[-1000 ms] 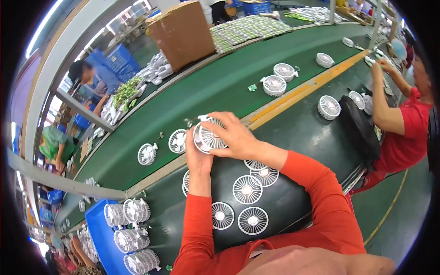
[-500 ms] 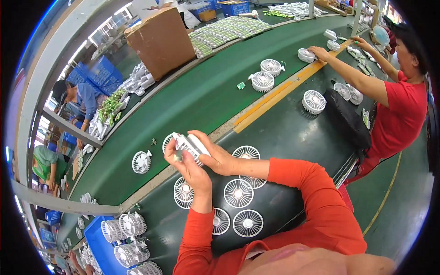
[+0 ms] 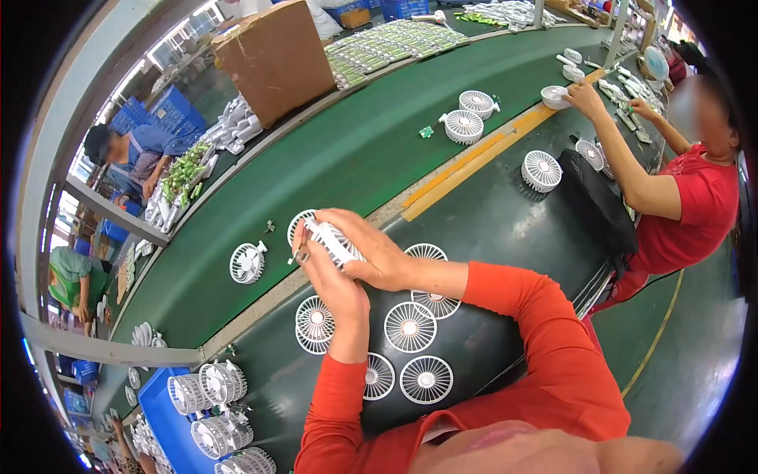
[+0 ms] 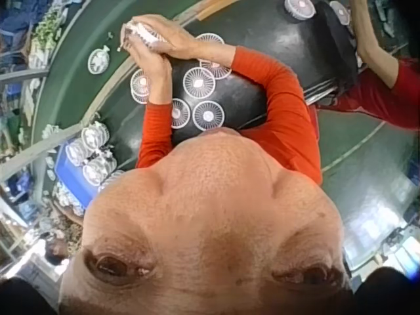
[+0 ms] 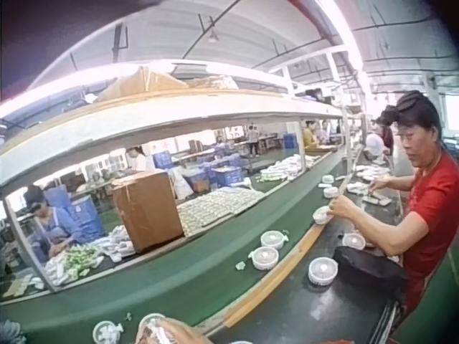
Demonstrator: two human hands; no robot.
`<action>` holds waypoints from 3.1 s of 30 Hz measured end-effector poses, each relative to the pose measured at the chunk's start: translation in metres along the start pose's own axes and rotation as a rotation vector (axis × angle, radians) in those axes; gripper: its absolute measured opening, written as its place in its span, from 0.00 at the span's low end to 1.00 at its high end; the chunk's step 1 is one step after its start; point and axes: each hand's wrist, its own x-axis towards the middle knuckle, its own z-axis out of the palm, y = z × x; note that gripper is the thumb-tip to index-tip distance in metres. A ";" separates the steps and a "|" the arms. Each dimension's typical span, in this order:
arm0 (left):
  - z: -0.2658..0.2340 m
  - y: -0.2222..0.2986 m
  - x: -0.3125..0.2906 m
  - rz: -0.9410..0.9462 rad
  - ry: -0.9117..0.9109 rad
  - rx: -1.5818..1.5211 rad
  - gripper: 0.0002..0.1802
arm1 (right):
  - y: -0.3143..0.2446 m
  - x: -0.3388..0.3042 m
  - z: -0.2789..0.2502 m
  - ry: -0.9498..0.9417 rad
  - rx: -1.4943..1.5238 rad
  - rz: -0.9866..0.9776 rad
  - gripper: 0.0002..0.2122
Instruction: The person assembles portable fans by picking up fan bodies and grilles from a conveyor belt, snapping the grilles onto the housings by hand, and arranging them on the work surface.
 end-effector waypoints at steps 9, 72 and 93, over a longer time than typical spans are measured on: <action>-0.002 -0.023 -0.005 0.631 -0.116 0.710 0.28 | -0.014 0.004 0.004 0.112 0.661 0.430 0.22; 0.019 -0.081 0.047 -0.429 -0.256 0.340 0.26 | 0.030 -0.046 -0.117 0.301 -0.362 0.108 0.33; 0.085 -0.057 -0.033 -0.107 -0.197 0.178 0.28 | -0.003 -0.060 -0.087 0.227 0.113 0.205 0.26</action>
